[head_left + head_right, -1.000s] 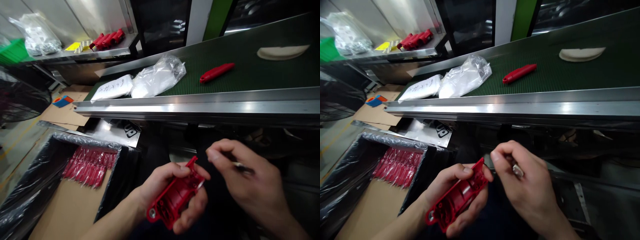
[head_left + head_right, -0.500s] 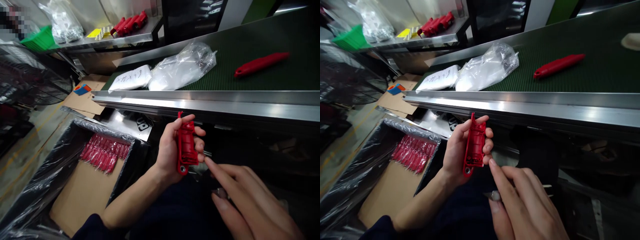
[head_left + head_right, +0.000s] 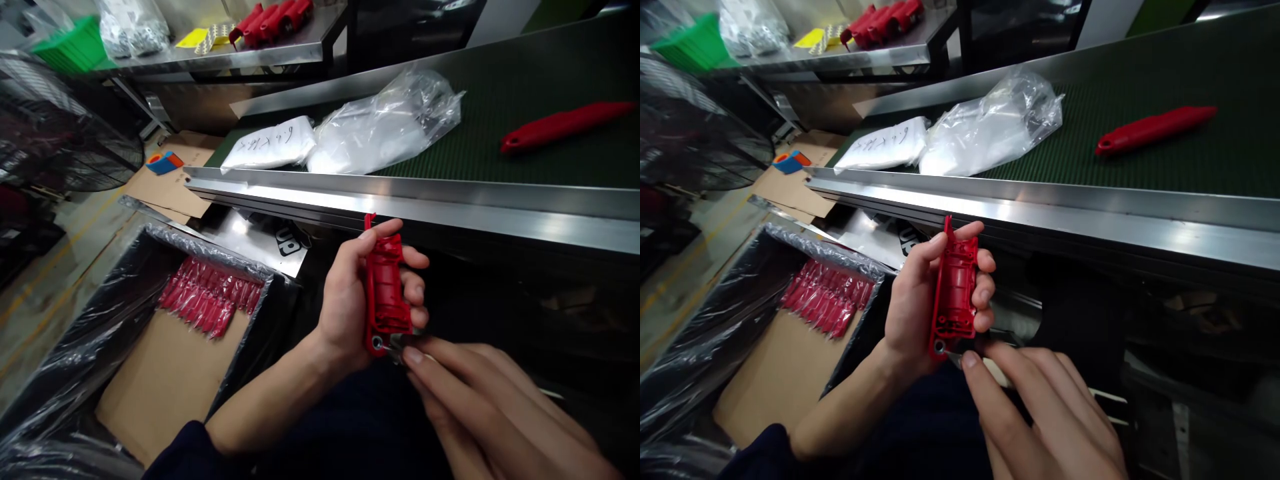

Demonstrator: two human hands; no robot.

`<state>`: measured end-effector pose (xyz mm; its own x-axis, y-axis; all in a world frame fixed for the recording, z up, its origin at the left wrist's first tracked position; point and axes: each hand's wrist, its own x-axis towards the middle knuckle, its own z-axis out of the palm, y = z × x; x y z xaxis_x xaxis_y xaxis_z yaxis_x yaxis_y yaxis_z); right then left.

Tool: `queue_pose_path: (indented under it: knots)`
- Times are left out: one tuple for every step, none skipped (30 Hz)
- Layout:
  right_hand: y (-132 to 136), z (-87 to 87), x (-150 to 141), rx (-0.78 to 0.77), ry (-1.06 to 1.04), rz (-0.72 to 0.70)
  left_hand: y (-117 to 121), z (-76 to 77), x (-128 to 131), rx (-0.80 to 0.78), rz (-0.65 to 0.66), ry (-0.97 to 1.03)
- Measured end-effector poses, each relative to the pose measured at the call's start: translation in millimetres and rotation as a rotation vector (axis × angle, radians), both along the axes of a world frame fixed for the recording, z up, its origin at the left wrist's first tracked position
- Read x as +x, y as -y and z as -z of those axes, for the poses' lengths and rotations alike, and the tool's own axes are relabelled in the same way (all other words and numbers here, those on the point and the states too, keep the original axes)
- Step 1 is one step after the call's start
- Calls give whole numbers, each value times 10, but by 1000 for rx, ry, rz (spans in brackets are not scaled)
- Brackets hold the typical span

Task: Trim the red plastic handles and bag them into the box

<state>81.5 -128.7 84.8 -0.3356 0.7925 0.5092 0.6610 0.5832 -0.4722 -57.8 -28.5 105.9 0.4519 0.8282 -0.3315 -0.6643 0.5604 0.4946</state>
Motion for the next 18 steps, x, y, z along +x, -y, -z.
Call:
queue_pose_path:
  knots:
    - [-6,-8,-5,3,-2,1,-4,4,-6,0,0,0]
    - [-9,-16,-10,-2,-3,3,-9,9,-10,0,0,0]
    - [-10,-23,-14,-5,-5,7,-14,14,-12,3,-1,0]
    - [-10,-27,-15,-11,-2,7,-18,18,-12,7,-1,0]
    - [-9,-28,-12,-17,1,7,-22,22,-11,12,1,0]
    - [-9,-26,-6,-16,6,7,-24,25,-9,16,0,-2]
    - [-9,-21,3,-12,13,2,-25,28,-6,16,-2,-8]
    - [-10,-14,14,-7,20,-1,-24,30,-3,13,-7,-16]
    - [-13,-8,24,-5,34,-12,-22,32,0,8,-10,-23]
    - [-18,-4,33,-2,47,-17,-19,33,1,4,-12,-30]
    - [-23,-3,38,3,55,-14,-14,35,2,2,-13,-36]
    - [-28,-5,40,11,56,2,-10,37,2,2,-13,-40]
    - [-33,-12,38,14,55,24,-7,38,1,3,-8,-40]
    - [-36,-19,35,19,51,39,-5,39,-1,4,-2,-38]
    - [-35,-27,31,17,36,49,-6,41,-3,2,0,-33]
    - [-30,-30,30,16,4,52,-9,42,-4,-6,-2,-25]
    - [-21,-26,34,6,-39,50,-14,44,-5,-23,-6,-15]
    - [-7,-14,45,-10,-83,51,-22,48,-7,-45,-13,-3]
